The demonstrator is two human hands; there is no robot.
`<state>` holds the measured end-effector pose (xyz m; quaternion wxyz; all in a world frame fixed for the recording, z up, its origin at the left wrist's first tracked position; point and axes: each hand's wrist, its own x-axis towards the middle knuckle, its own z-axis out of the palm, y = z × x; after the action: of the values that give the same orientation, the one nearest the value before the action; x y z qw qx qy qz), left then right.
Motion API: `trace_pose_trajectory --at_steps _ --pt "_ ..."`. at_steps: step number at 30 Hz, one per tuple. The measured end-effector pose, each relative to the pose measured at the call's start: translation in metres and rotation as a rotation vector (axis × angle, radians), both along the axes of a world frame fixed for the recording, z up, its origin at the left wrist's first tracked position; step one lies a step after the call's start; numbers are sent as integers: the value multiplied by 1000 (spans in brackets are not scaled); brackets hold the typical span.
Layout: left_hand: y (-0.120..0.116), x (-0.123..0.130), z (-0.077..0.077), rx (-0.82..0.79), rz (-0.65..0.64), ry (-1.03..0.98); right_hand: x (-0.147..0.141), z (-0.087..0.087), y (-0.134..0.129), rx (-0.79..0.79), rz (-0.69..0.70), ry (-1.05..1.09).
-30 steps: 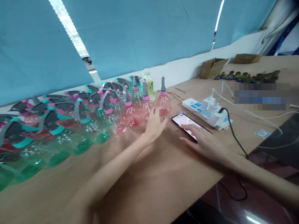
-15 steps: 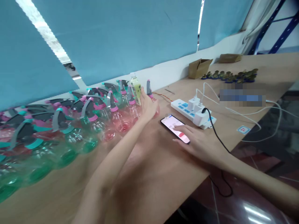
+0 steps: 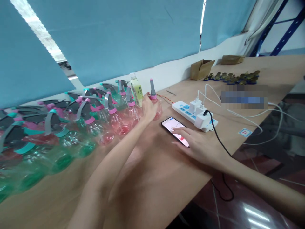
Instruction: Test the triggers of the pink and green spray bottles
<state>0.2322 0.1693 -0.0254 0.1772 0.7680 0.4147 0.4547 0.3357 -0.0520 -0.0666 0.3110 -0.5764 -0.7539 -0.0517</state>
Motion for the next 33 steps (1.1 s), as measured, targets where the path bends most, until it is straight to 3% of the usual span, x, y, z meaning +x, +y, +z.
trace_pose_trajectory --at_steps 6,9,12,17,22,33 --pt "-25 -9 28 91 -65 14 1 4 -2 -22 -21 19" --pt "-53 -30 46 114 -125 38 2 3 -2 -14 -40 19" --pt "-84 -61 55 112 -170 100 2 1 -1 -32 -45 7" --pt "-129 -124 42 -7 -147 181 0 -6 2 -22 -22 -5" --pt "-155 -181 25 -125 -103 194 -1 -12 6 8 -28 12" --pt "-199 -258 26 -182 55 188 -2 -31 7 37 -75 -105"
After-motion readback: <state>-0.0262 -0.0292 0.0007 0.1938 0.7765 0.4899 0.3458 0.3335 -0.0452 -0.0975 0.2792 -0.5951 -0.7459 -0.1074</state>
